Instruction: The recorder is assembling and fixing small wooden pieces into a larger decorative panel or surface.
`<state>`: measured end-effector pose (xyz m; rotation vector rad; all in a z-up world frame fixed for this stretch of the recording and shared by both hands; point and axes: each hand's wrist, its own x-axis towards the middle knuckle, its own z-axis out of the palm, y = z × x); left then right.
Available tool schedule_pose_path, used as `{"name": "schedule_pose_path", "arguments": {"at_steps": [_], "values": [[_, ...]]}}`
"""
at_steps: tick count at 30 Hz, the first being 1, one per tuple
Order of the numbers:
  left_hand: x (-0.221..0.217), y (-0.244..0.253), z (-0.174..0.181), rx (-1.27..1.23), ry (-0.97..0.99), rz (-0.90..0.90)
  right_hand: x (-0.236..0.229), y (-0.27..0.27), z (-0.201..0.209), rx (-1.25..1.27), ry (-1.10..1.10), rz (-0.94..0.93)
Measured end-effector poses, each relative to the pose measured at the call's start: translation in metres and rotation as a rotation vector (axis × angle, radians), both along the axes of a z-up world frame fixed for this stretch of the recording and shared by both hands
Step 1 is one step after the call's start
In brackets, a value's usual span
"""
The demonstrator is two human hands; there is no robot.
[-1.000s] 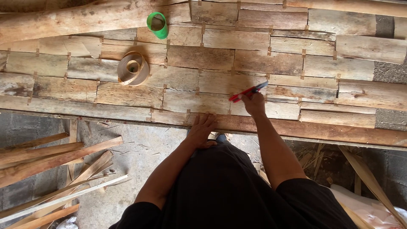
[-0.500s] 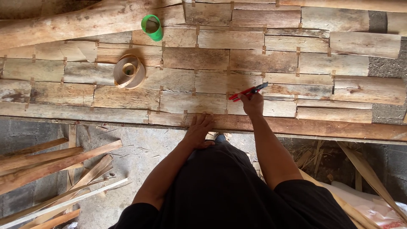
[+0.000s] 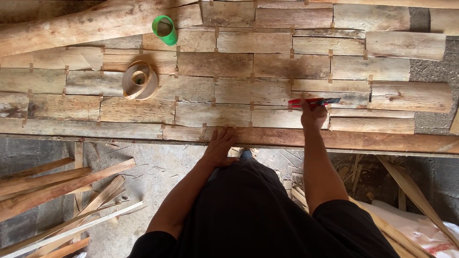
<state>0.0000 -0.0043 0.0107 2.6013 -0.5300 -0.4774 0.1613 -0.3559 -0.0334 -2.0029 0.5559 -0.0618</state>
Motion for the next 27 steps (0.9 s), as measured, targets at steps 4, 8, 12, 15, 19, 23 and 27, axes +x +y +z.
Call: {"name": "schedule_pose_path", "arguments": {"at_steps": [4, 8, 12, 15, 19, 23, 27], "values": [[0.0, -0.002, 0.006, -0.007, 0.011, 0.012, -0.007, -0.022, 0.007, -0.111, 0.067, 0.18], [-0.004, -0.003, -0.003, -0.056, -0.027, 0.047, -0.007, -0.029, -0.012, -0.1, 0.087, 0.151], [-0.003, -0.005, 0.001, -0.092, -0.035, 0.094, 0.0, -0.031, -0.018, -0.145, -0.016, 0.119], [-0.003, -0.006, -0.008, -0.095, -0.046, 0.121, 0.007, -0.029, -0.01, -0.211, 0.052, 0.126], [-0.004, -0.007, -0.008, -0.127, -0.071, 0.136, 0.011, -0.026, -0.012, -0.131, 0.037, 0.128], [-0.004, -0.011, -0.002, -0.148, -0.06, 0.177, 0.015, -0.028, -0.019, -0.108, -0.066, 0.157], [-0.004, -0.017, 0.013, -0.136, -0.038, 0.218, 0.018, -0.026, -0.015, -0.143, -0.085, 0.2]]}}
